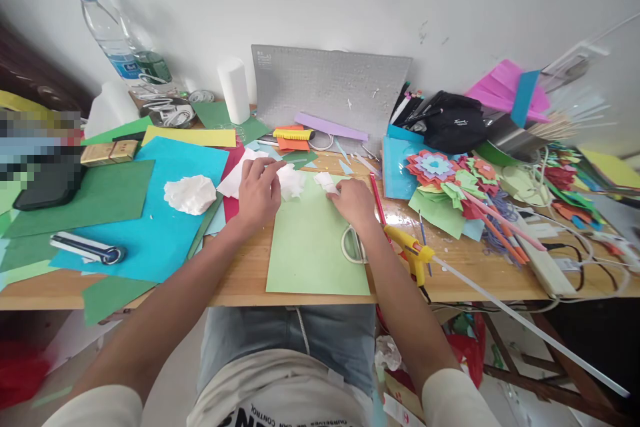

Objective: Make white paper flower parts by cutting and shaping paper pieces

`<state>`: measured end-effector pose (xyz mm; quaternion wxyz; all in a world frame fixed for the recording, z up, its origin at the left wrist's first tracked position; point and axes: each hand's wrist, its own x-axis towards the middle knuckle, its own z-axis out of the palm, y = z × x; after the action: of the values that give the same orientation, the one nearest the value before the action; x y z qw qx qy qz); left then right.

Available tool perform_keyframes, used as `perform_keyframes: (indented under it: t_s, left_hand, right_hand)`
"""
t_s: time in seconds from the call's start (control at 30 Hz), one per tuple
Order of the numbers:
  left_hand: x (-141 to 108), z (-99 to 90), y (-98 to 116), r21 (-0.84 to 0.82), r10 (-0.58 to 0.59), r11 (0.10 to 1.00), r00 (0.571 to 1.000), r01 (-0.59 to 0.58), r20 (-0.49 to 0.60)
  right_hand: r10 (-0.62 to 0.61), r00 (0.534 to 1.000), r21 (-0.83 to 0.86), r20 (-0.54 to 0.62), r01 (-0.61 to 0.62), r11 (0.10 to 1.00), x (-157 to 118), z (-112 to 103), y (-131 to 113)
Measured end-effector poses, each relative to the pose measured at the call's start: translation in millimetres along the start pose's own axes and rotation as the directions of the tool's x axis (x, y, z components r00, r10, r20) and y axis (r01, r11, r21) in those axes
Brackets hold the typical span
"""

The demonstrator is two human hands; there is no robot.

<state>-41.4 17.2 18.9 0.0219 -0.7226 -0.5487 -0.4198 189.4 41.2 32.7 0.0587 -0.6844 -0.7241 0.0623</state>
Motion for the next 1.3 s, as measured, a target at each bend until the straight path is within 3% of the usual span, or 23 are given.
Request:
perform_keyframes:
  t_s: [0.2,0.37,0.57,0.67,0.77,0.9,1.0,1.3]
  left_hand:
    - [-4.6,-0.5,12.8,-0.042,0.029,0.999,0.999,-0.027,0.037]
    - [-8.6,0.0,22.7,-0.127,0.055,0.991,0.996,-0.046,0.072]
    - [-12.7,3.6,26.8,-0.210,0.089,0.975,0.991,-0.065,0.103]
    - [-12.2,3.4,29.4,-0.319,-0.001,0.946,0.987,0.052,0.158]
    - [-9.7,2.1,33.5,-0.506,-0.179,0.803,0.938,0.314,0.298]
    - [-5.8,0.7,36.0,-0.638,-0.309,0.493,0.804,0.592,0.507]
    - [-3.6,0.2,35.7,-0.631,-0.345,0.405,0.750,0.662,0.565]
    - [-2.3,-1.7,38.1,-0.636,-0.334,0.306,0.706,0.708,0.625]
  right_hand:
    - [0.030,0.997,0.245,-0.072,-0.012,0.969,0.3,10.3,9.1]
    - [0.023,0.997,0.546,-0.076,0.022,0.838,-2.4,6.9,13.5]
    - [0.048,0.984,0.476,-0.174,0.041,0.878,-4.0,2.4,10.7]
    - [0.022,0.995,0.702,-0.097,0.053,0.710,-6.2,1.5,4.4]
    - [-0.114,0.993,0.894,0.007,0.044,0.445,-11.7,0.6,-9.8]
    - [-0.204,0.979,0.950,0.022,0.044,0.311,-20.4,-0.3,-29.0]
    - [-0.211,0.977,0.969,0.035,0.018,0.246,-23.9,0.2,-34.2]
    - [-0.119,0.988,0.985,0.097,-0.079,0.152,-25.1,6.1,-31.9]
